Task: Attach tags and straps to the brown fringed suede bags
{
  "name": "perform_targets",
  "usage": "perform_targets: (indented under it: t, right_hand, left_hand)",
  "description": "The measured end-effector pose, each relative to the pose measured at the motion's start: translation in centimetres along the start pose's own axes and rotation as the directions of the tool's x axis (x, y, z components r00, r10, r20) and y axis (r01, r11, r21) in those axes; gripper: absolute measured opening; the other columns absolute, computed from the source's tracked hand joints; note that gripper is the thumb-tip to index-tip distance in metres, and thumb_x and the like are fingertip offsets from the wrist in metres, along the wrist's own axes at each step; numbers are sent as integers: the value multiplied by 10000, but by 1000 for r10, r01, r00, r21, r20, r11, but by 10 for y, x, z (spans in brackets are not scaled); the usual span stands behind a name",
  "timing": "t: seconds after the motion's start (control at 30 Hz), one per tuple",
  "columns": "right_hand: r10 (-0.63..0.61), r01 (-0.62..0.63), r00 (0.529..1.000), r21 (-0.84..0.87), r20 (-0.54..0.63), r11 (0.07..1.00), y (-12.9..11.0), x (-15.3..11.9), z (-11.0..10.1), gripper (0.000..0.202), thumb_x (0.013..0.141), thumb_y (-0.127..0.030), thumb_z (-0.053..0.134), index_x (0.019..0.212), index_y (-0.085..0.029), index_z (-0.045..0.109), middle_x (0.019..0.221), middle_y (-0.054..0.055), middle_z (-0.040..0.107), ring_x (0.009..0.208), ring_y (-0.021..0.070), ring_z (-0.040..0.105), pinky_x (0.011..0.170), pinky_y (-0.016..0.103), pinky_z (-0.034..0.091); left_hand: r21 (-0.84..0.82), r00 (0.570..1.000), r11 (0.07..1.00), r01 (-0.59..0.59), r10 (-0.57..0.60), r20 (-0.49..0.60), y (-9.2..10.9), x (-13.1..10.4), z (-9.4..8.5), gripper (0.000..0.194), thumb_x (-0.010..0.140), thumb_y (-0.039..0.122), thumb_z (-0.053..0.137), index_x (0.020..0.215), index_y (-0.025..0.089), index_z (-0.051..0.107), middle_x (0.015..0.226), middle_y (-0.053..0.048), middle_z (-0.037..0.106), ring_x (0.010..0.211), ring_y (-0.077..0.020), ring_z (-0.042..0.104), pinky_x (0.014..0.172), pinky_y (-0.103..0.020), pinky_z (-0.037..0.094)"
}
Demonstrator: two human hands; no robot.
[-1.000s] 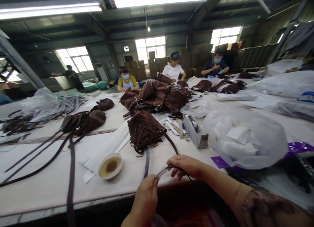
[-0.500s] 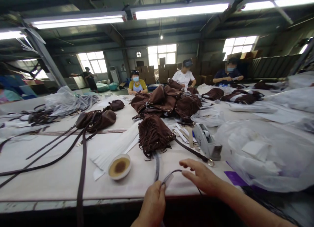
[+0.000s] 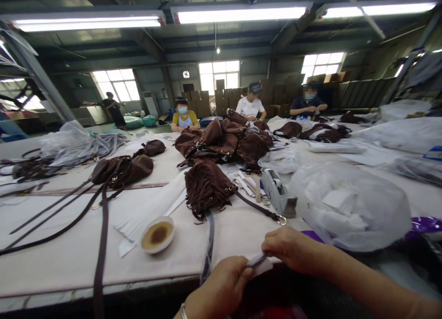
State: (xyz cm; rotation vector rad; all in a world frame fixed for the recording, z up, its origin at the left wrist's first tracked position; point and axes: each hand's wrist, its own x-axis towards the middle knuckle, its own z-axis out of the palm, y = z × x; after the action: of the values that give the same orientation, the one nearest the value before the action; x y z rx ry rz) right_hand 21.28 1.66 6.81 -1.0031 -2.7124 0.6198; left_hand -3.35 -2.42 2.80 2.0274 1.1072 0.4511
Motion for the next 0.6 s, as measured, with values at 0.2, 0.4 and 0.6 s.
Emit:
perform_targets:
  t: [0.2, 0.4, 0.6]
  right_hand:
    - [185, -184, 982, 38, -36, 982, -7, -22, 6, 251, 911, -212, 510, 1080, -182, 693, 1001, 88, 729, 921, 218, 657, 802, 293, 461]
    - [103, -104, 995, -165, -14, 981, -18, -13, 12, 217, 866, -232, 588, 1050, -164, 682, 1011, 118, 722, 913, 264, 659, 801, 354, 483]
    - [209, -235, 970, -273, -121, 933, 6, -14, -10, 205, 894, -170, 498, 814, -185, 686, 793, 81, 712, 716, 222, 643, 619, 311, 402]
  left_hand:
    - [110, 1000, 994, 16, -15, -8, -2, 12, 19, 310, 1001, 325, 372, 860, 203, 619, 841, -33, 681, 750, -168, 554, 693, -271, 370]
    - [-19, 999, 999, -36, 37, 24, 19, 19, 14, 292, 995, 303, 378, 915, 194, 637, 913, -38, 699, 802, -169, 584, 748, -262, 426]
    - [-95, 998, 994, 53, -55, -25, 10, 12, 15, 420, 807, 132, 545, 1221, 193, 577, 989, -27, 688, 818, -160, 589, 756, -251, 457]
